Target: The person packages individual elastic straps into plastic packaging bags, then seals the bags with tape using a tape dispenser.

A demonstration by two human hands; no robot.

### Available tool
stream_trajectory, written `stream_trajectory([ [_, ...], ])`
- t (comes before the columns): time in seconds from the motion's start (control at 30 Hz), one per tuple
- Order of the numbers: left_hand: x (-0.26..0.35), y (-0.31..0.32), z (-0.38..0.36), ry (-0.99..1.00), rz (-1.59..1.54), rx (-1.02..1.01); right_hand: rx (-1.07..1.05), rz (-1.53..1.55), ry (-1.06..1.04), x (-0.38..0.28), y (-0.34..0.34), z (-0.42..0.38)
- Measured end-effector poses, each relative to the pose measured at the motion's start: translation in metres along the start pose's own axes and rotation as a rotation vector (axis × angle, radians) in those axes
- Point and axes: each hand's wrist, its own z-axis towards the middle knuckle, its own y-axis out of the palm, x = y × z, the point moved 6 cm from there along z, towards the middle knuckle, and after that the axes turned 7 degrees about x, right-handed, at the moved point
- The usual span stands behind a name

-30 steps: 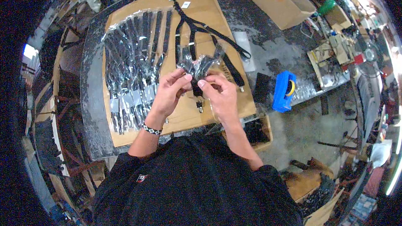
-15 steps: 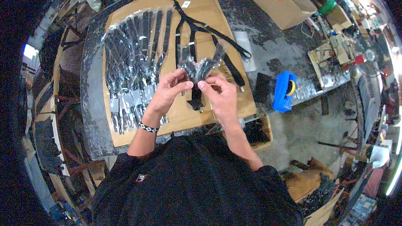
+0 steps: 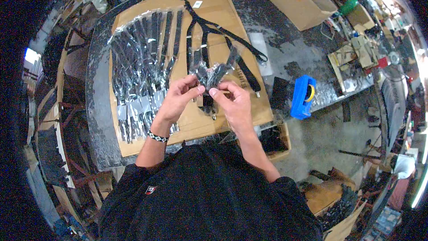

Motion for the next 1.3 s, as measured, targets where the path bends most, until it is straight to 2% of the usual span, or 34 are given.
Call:
stream_trajectory([
  [0.5,0.007,-0.002,-0.006,-0.003,0.007,0.071,-0.011,-0.066,0.000,0.007,-0.004,-0.001],
  [1.3,-0.002,0.000,-0.005,-0.012,0.084,-0.055,-0.011,-0.028,0.046,0.011,-0.002,-0.004],
])
